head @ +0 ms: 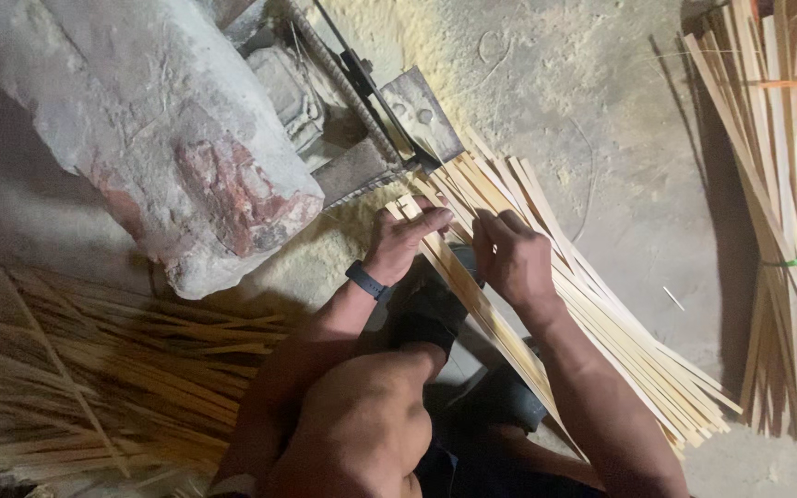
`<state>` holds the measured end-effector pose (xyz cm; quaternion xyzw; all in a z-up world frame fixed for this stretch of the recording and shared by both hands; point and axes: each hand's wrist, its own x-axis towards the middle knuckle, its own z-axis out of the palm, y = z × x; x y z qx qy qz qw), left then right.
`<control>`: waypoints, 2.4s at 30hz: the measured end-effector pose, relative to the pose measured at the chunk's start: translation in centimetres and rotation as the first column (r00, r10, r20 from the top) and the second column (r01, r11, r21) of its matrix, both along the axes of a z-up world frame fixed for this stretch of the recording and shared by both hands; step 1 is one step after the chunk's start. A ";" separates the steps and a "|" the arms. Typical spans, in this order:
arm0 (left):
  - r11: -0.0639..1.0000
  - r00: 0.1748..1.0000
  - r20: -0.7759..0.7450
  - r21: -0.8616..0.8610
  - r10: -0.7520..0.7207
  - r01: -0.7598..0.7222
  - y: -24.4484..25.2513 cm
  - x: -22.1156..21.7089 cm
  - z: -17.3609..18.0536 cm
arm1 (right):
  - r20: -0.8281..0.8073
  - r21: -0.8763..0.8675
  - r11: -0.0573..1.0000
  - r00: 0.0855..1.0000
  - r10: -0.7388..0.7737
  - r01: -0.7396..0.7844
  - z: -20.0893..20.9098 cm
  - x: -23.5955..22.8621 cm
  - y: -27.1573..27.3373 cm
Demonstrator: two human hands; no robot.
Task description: The person sits on the floor and uses a bench-mounted cutting machine to slice long bamboo strips into thinner pieces. They feed the strips through the blade repeatedly, collecting the cut pieces into a bundle.
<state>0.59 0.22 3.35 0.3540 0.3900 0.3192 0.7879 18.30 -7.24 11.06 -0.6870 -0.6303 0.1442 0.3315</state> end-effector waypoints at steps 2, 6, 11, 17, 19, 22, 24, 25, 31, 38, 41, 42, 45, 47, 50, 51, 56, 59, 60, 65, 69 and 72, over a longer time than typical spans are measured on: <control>1.000 1.000 -0.006 -0.016 0.003 -0.003 -0.1 -0.3 -0.3 | -0.020 0.002 0.999 0.999 0.037 -0.037 0.3 0.0 0.5; 0.999 0.999 -0.036 -0.033 -0.018 0.017 0.0 -0.8 -0.8 | -0.029 0.001 1.000 0.999 0.028 -0.028 0.8 0.0 0.4; 0.998 0.999 0.007 -0.047 -0.052 0.052 0.0 -1.0 -1.9 | 0.003 -0.045 0.999 1.000 -0.006 0.006 0.0 -0.8 1.8; 0.994 1.000 -0.007 -0.106 -0.005 0.004 -0.3 -1.2 -2.6 | -0.043 -0.062 0.997 0.998 0.039 -0.042 -0.6 -2.6 4.8; 0.992 1.000 0.005 -0.122 0.009 -0.009 -0.5 -0.9 -2.5 | -0.036 -0.067 0.996 0.998 0.059 -0.062 -0.5 -2.3 4.6; 0.997 0.999 -0.033 -0.072 -0.042 0.040 0.1 -0.9 -1.7 | -0.030 -0.075 0.994 0.996 0.080 -0.082 -0.2 -1.1 3.5; 0.998 0.998 -0.019 -0.022 -0.061 0.060 0.4 -0.6 -1.1 | -0.055 -0.098 0.993 0.997 0.057 -0.063 0.5 0.0 1.2; 0.997 0.997 -0.034 0.017 -0.069 0.070 0.5 -0.6 -0.7 | 0.030 -0.028 0.998 0.998 0.059 -0.058 0.5 0.3 0.5; 0.996 0.996 0.021 0.034 -0.086 0.085 0.6 0.2 0.3 | -0.082 -0.050 0.997 0.995 0.056 -0.061 0.2 0.4 -1.9; 0.994 0.994 -0.027 -0.037 -0.108 0.107 0.1 -0.6 -1.2 | -0.008 0.035 0.999 1.000 -0.007 0.007 -1.2 -2.4 2.5; 0.993 0.990 -0.089 0.031 -0.110 0.113 -0.1 -1.6 -2.2 | -0.012 0.037 0.999 1.000 0.024 -0.023 -1.8 -2.8 5.0; 0.992 0.988 -0.104 0.050 -0.110 0.115 -0.3 -1.8 -2.5 | -0.005 0.018 0.999 1.000 0.031 -0.031 -1.9 -2.9 5.3; 0.995 0.996 -0.078 -0.093 -0.040 0.032 -0.5 -1.8 -2.7 | 0.002 -0.007 0.999 0.999 0.043 -0.043 -1.6 -2.2 4.5; 0.998 0.999 0.005 -0.024 -0.052 0.052 0.0 -1.2 -2.5 | -0.016 -0.056 0.998 0.999 0.039 -0.040 -0.6 -1.0 2.3; 0.996 0.990 -0.111 -0.043 -0.087 0.083 0.1 -1.2 -2.0 | 0.119 0.023 0.999 0.992 0.046 -0.049 0.1 0.5 -0.9; 0.992 0.976 -0.189 -0.075 -0.111 0.099 -0.2 -1.2 -1.9 | 0.190 0.071 0.996 0.981 0.041 -0.056 0.0 0.8 -2.0; 0.995 0.995 -0.036 0.026 -0.097 0.098 -0.1 -0.5 -1.5 | -0.250 -0.217 0.973 0.968 0.021 -0.077 -1.7 0.5 -3.6; 0.994 0.994 -0.002 0.008 -0.108 0.108 -0.2 -0.8 -1.3 | -0.358 -0.211 0.977 0.932 -0.060 -0.018 -2.1 0.1 -3.5; 0.993 0.993 0.023 -0.005 -0.118 0.118 -0.2 -0.8 -1.3 | -0.378 -0.183 0.983 0.922 -0.083 0.013 -1.9 0.1 -3.4; 0.993 0.997 0.066 -0.109 -0.043 0.050 -0.2 -1.0 -2.6 | -0.015 -0.037 0.998 0.999 -0.047 0.047 -1.4 -0.4 -1.1; 0.988 0.989 0.145 -0.144 -0.024 0.045 -0.4 -1.8 -3.8 | -0.010 0.035 0.999 1.000 -0.013 0.013 -1.8 -1.7 2.0; 1.000 0.996 -0.089 -0.016 -0.006 0.004 -0.8 -1.5 -4.4 | -0.082 -0.047 0.999 0.997 0.014 -0.018 -2.4 -2.5 3.8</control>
